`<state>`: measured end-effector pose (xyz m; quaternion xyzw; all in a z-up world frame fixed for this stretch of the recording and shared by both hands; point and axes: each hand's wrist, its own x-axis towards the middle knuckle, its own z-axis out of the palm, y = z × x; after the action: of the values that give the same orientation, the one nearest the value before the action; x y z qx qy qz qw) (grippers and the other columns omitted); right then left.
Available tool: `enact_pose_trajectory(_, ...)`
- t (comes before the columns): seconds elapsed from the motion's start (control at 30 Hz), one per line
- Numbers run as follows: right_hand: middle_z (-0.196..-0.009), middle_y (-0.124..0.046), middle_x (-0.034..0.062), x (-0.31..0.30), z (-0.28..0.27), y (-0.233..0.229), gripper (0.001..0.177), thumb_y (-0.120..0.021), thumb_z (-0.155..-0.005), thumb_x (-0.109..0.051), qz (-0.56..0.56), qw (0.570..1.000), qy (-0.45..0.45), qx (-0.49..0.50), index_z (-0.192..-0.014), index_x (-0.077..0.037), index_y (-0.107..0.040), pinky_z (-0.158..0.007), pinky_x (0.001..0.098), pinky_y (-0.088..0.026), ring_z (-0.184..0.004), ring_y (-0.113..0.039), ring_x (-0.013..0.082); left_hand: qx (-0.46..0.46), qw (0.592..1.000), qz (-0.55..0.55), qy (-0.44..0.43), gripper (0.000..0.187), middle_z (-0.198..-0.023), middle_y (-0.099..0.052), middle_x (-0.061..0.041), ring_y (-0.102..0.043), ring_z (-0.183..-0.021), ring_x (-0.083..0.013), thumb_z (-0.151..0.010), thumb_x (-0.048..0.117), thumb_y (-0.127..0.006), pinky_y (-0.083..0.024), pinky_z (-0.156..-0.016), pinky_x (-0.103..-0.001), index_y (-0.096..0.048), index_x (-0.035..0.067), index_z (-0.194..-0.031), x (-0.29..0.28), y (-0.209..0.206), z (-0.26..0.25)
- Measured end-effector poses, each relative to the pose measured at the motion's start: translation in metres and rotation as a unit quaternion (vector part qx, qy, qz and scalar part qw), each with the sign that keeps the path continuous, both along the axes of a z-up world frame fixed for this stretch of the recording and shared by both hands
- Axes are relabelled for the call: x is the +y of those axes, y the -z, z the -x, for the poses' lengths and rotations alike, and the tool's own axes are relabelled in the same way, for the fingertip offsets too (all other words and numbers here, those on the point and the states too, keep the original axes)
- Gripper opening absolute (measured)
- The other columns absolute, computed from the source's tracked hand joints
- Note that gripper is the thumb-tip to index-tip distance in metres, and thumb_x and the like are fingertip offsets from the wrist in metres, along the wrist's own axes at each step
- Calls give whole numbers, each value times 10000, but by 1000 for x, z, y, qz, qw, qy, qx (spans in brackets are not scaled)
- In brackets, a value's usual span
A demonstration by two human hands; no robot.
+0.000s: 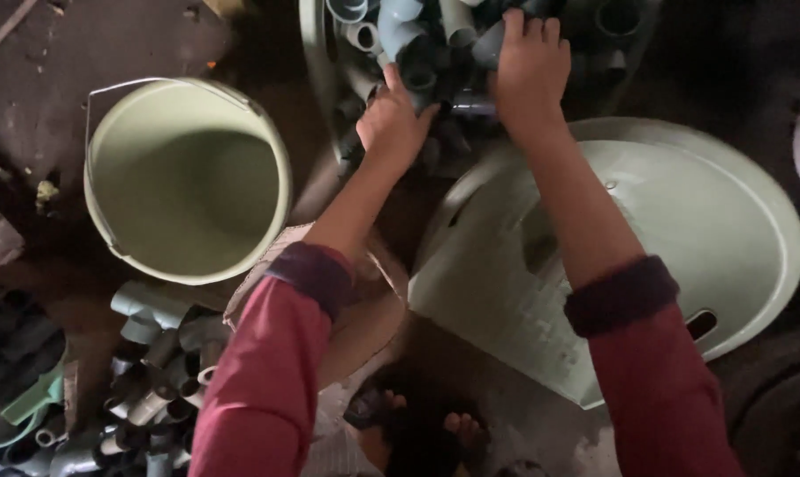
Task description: The person sits on the floor and wipes small green plastic parts with a cloth, then transfers them from a cardboard box into a green basin. The person handles the parts one at a time, wiping each before placing it in the basin.
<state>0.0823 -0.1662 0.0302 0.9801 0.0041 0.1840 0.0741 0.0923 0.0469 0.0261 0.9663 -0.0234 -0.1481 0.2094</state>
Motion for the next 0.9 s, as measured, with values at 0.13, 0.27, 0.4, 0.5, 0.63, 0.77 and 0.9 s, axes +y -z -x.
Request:
enact_pose_trajectory(0.13, -1089, -615, 192, 0, 52, -85, 702, -844, -809, -335, -98, 994, -5, -39, -1345, -35, -503, -678, 513, -523, -907, -610, 428, -108, 994, -14, 7, 573, -939, -742, -101, -712, -920, -388, -787, 501, -858, -571, -687, -544, -541, 210, -1164, -4, 7, -9)
enact_pose_trajectory(0.27, -1395, -537, 222, -30, 168, -179, 598, -755, -1021, -30, -401, 913, -68, -12, -1493, -50, -388, -943, 467, -508, -1208, -608, 393, -135, 990, -28, 7, 278, -904, -714, -96, -711, -834, -388, -831, 487, -689, -546, -604, -541, -642, 321, -1049, -5, -38, 13)
enact_pose_trajectory(0.4, -1117, -678, 103, -65, 284, -174, 644, -719, -968, -277, -399, 892, 209, 40, -1543, -168, -451, -787, 468, -497, -932, -666, 302, -288, 943, 142, 88, 231, -921, -681, -89, -652, -870, -352, -883, 345, -737, -490, -657, -509, -644, 166, -996, -17, -131, 90)
enact_pose_trajectory(0.5, -1168, -647, 276, -95, 331, -68, 505, -679, -1073, -208, -536, 794, 280, 67, -1486, -42, -441, -859, 563, -528, -1015, -675, 417, -49, 962, 211, 168, 229, -980, -676, -126, -687, -1010, -351, -969, 346, -679, -568, -863, -504, -678, 144, -1077, -70, -166, 159)
enact_pose_trajectory(0.63, -1205, -706, 141, -102, 353, -1, 460, -672, -974, -385, -504, 751, 397, 158, -1367, -233, -488, -922, 522, -544, -1097, -699, 328, 98, 944, 207, 238, 344, -1069, -724, -176, -721, -1072, -350, -996, 347, -657, -571, -886, -478, -643, 60, -1186, -99, -106, 201)
enact_pose_trajectory(0.77, -1229, -687, 198, -91, 353, 4, 486, -626, -1028, -465, -540, 719, 403, 172, -1397, -168, -514, -857, 521, -580, -1065, -712, 347, 70, 958, 98, 260, 426, -1009, -744, -202, -749, -1014, -358, -1031, 393, -579, -565, -866, -501, -639, 22, -1232, -111, -68, 205)
enact_pose_trajectory(0.9, -1295, -648, 228, -87, 351, 13, 556, -568, -1109, -511, -578, 724, 334, 174, -1458, -81, -512, -952, 570, -534, -1160, -667, 379, 157, 949, 68, 265, 619, -1135, -693, -329, -714, -1088, -449, -1011, 373, -586, -582, -855, -547, -462, -90, -1403, -97, -80, 188)
